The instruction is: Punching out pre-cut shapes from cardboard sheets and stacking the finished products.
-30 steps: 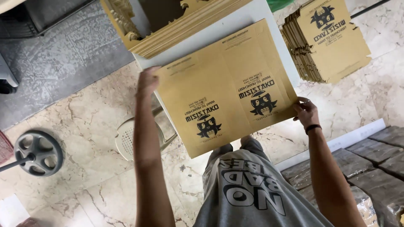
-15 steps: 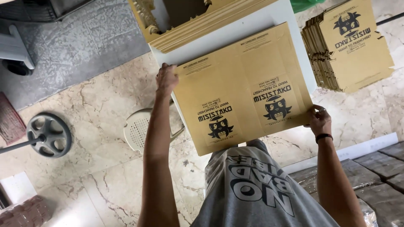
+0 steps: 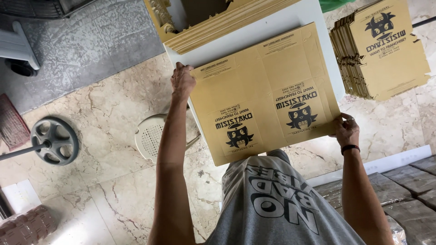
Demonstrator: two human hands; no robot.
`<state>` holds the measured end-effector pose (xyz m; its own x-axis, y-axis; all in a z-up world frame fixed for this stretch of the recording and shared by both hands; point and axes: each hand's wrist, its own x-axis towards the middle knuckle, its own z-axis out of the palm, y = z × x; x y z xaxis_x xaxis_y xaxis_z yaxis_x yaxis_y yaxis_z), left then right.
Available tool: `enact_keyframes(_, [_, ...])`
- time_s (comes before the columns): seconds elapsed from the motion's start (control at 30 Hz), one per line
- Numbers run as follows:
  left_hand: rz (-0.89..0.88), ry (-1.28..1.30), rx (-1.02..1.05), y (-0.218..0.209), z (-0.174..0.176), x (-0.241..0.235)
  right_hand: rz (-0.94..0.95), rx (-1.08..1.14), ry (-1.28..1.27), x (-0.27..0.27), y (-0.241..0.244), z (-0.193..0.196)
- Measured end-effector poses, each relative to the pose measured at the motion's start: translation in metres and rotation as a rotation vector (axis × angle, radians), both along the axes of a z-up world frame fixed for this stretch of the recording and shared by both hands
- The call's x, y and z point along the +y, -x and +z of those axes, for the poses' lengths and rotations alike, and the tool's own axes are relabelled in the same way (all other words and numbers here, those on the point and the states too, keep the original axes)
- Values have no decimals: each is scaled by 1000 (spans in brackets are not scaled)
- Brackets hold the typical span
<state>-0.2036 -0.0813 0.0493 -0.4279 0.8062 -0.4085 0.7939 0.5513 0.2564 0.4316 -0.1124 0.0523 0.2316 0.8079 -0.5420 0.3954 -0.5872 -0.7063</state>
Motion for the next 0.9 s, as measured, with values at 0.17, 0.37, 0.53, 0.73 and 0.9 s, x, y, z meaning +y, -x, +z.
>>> enact_keyframes(0.17, [-27,-129,60,-1,-6,1,-12,-9,-5,0,1,-1])
enact_keyframes(0.37, [-153,77,47,-8,41,12,47,10,-180,-11,-5,-17])
enact_keyframes(0.53, [-221,243,-142,2,70,6,130,-637,-146,-15,10,-12])
enact_keyframes(0.73, [-291,222,-295,-16,127,7,77,-534,-124,-17,-19,-67])
enact_keyframes(0.9, [-279,88,-415,-33,226,-28,108,-455,-103,-19,-27,-60])
